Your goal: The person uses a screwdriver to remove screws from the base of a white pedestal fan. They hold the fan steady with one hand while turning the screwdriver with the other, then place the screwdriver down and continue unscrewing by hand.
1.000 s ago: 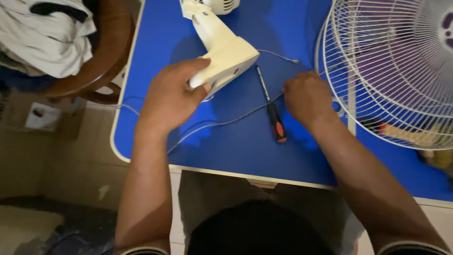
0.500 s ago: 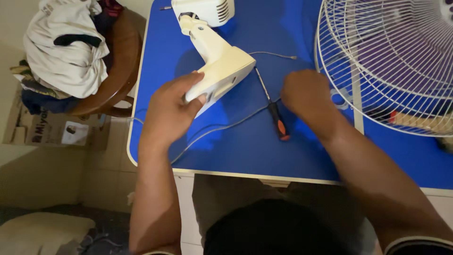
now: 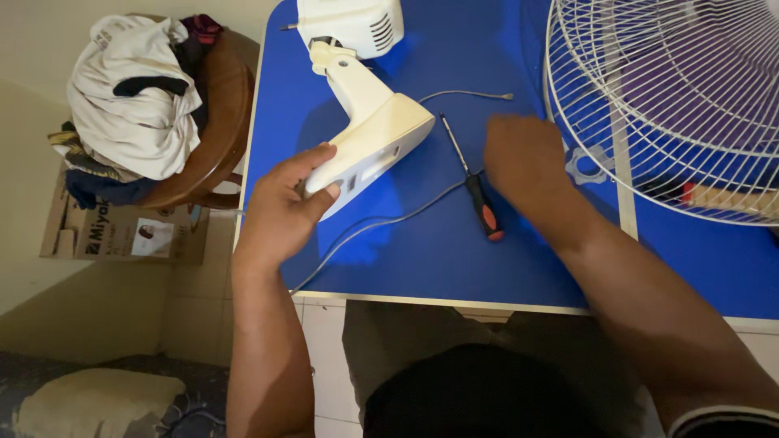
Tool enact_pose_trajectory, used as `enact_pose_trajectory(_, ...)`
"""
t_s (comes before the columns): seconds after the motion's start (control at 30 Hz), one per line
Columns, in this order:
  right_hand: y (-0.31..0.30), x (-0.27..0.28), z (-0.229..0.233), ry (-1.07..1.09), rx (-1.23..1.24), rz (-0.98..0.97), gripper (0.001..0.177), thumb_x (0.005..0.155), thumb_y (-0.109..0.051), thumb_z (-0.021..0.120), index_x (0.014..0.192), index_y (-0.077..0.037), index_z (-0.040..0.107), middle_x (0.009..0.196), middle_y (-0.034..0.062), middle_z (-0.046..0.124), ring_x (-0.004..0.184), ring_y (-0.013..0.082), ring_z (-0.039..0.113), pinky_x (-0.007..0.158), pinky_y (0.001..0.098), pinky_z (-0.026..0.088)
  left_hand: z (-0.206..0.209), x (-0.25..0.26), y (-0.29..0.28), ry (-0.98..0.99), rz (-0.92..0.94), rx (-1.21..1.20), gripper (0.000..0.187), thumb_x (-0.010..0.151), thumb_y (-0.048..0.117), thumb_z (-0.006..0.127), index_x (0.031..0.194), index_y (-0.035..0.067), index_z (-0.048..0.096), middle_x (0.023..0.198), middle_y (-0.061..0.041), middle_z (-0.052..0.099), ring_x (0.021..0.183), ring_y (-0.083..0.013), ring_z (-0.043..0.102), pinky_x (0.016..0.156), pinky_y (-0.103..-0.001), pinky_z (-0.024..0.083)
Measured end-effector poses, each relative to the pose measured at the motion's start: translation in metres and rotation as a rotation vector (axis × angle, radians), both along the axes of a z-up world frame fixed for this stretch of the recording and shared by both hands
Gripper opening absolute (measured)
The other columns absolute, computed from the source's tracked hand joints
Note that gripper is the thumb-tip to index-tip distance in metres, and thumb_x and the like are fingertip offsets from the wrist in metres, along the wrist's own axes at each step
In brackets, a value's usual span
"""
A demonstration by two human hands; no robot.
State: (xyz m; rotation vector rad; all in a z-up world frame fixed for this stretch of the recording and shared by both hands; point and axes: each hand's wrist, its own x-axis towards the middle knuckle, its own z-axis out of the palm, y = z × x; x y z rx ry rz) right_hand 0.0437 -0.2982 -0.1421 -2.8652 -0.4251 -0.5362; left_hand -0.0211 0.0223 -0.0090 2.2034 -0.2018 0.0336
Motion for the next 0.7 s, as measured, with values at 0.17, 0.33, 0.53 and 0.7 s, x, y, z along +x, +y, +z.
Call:
enact_pose_trajectory(0.17, 0.013, 0.02, 0.014, 0.087, 0.449, 0.098, 0.012, 0.094, -0.014, 0.064, 0.092, -0.005, 0.072, 0.091, 0.0193, 0.073, 0.085, 0.0405, 0.07, 0.076, 0.0492, 0.055, 0.006, 0.003, -0.003, 0.061, 0.0, -0.021, 0.047, 0.088, 0.007, 0.075, 0.135, 0.005, 0.066, 0.135, -0.011, 0.07, 0.118, -0.0173, 0.067, 0.1, -0.029, 0.052)
enact_pose_trajectory(0.33, 0.032, 0.032, 0.026, 0.364, 0.865, 0.151, 0.015, 0.089, -0.013, 0.069, 0.101, -0.003, 0.069, 0.093, 0.016, 0.075, 0.086, 0.0335, 0.075, 0.078, 0.0414, 0.058, 0.012, 0.005, -0.005, 0.022, -0.017, 0.052, 0.049, 0.088, 0.007, 0.076, 0.136, 0.004, 0.065, 0.135, -0.013, 0.069, 0.121, -0.0188, 0.066, 0.102, -0.03, 0.05)
enact_pose_trajectory(0.53, 0.045, 0.03, 0.021, 0.399, 0.774, 0.05, 0.026, 0.092, -0.013, 0.073, 0.112, -0.003, 0.059, 0.1, 0.0181, 0.075, 0.096, 0.0364, 0.072, 0.083, 0.0438, 0.056, 0.015, 0.002, -0.007, 0.075, 0.021, 0.075, 0.051, 0.087, 0.01, 0.076, 0.137, 0.006, 0.064, 0.134, -0.01, 0.07, 0.117, -0.0169, 0.067, 0.099, -0.028, 0.051)
enact_pose_trajectory(0.7, 0.049, 0.033, 0.012, 0.354, 0.786, 0.08, 0.027, 0.091, -0.012, 0.073, 0.11, -0.003, 0.055, 0.1, 0.0185, 0.074, 0.096, 0.0369, 0.072, 0.082, 0.045, 0.056, 0.012, 0.004, -0.007, 0.139, 0.07, 0.089, 0.05, 0.087, 0.01, 0.076, 0.136, 0.008, 0.065, 0.131, -0.009, 0.072, 0.112, -0.0174, 0.068, 0.095, -0.028, 0.053)
